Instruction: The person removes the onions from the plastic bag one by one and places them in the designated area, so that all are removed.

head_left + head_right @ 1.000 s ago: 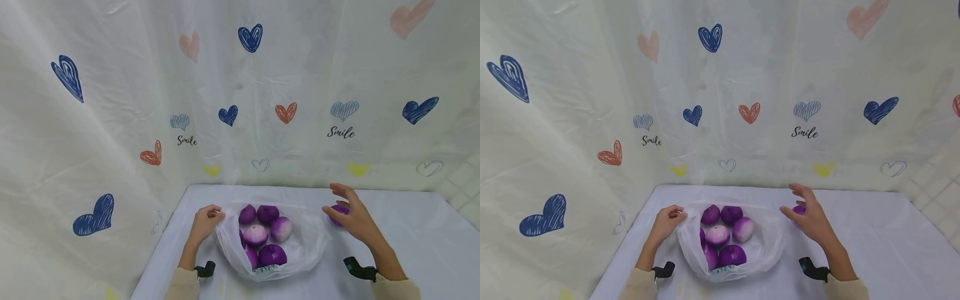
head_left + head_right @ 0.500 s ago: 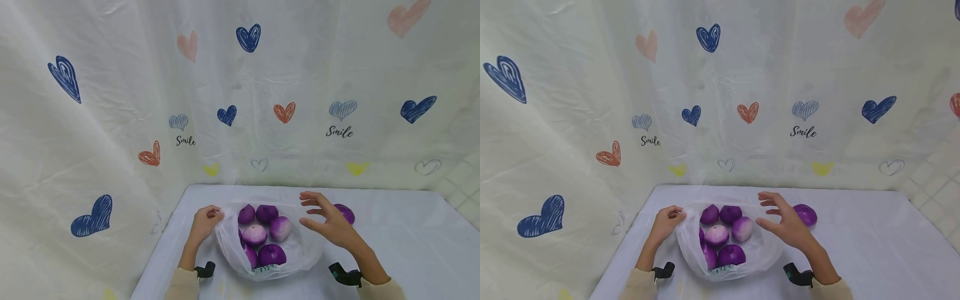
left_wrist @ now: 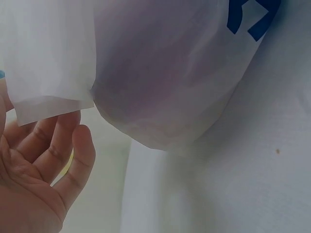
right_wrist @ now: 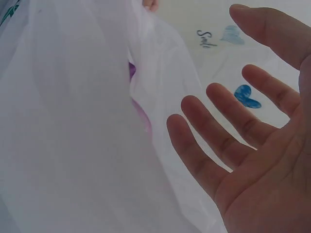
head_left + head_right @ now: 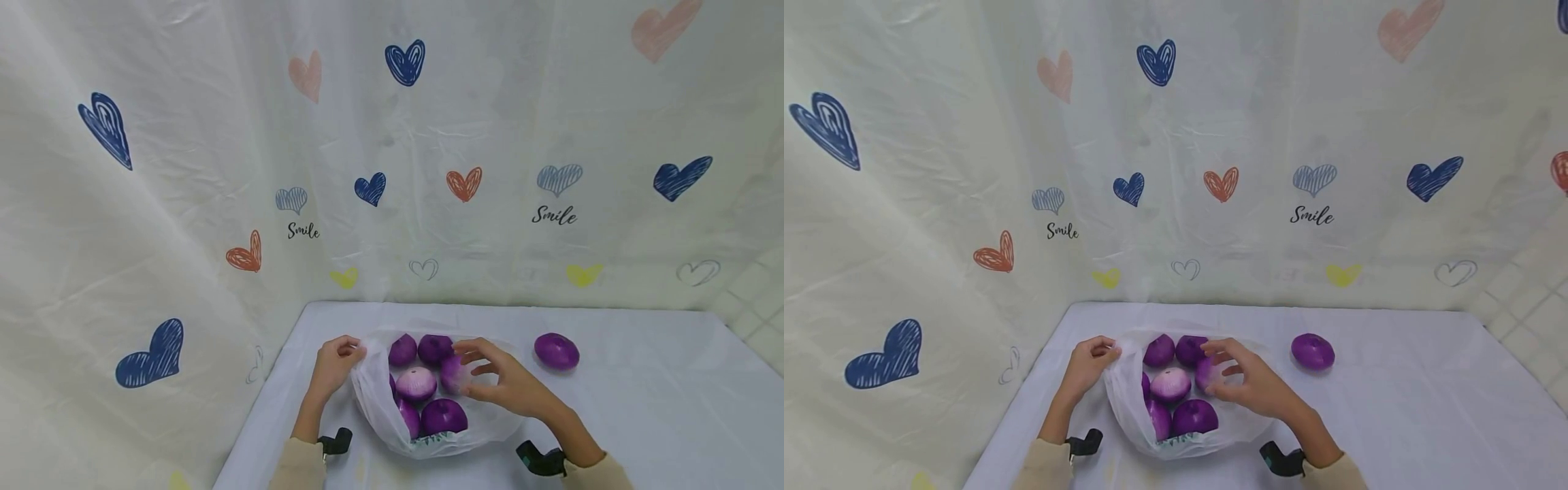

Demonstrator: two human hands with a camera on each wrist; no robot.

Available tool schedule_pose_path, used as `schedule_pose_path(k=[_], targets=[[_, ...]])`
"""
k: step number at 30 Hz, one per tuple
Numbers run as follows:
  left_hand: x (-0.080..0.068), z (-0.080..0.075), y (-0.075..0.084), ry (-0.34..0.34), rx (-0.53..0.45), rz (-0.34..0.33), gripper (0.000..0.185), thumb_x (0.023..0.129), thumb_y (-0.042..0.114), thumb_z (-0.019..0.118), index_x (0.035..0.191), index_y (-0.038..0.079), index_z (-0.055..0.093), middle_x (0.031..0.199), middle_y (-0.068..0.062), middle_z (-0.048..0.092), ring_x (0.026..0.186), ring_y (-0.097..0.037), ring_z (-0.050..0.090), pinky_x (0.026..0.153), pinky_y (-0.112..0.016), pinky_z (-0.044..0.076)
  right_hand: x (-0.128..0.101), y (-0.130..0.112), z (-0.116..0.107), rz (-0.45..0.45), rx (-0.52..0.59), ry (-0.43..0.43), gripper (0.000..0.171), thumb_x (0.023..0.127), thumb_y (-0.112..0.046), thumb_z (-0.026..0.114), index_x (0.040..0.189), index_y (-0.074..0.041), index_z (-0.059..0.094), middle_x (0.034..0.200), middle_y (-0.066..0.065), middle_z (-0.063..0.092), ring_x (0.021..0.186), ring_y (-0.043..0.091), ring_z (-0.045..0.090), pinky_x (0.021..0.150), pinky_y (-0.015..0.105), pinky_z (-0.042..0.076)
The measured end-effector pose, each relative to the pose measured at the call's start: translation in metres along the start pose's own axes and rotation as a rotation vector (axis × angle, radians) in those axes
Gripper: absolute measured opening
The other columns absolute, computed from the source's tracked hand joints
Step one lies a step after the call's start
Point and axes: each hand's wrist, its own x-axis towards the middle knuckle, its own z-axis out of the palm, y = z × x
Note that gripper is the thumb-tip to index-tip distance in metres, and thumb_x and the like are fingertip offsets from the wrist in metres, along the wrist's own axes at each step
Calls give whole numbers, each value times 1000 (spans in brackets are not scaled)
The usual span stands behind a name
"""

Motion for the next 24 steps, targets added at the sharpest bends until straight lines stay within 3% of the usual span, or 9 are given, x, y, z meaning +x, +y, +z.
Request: schedule_pose_path(k=[4, 8, 24], targets=[[1, 0, -1, -1, -2, 2, 18, 92, 23, 77, 104, 10, 76, 87, -4, 74, 78, -15, 62, 72, -31, 51, 1, 3, 7, 65, 36, -65, 57, 93, -20, 77, 143, -20, 50, 136, 16, 60, 118, 37, 62, 96, 45, 56], [1, 1, -2, -1, -7, -4, 17, 92, 24, 77, 104, 11, 76, 86, -4, 73, 78, -16, 62, 72, -31, 50, 2, 5, 13, 91, 88, -123, 60, 91, -22, 78, 143, -13, 49, 137, 21, 58, 120, 44, 59, 94, 51, 56], [2, 1, -3, 2, -4, -2, 19, 92, 25, 77, 104, 10, 76, 86, -4, 73, 77, -15, 61, 69, -29, 50, -1, 10, 24, 151, 108, -264, 58, 93, -23, 76, 142, -5, 51, 138, 23, 55, 121, 46, 55, 92, 51, 57]])
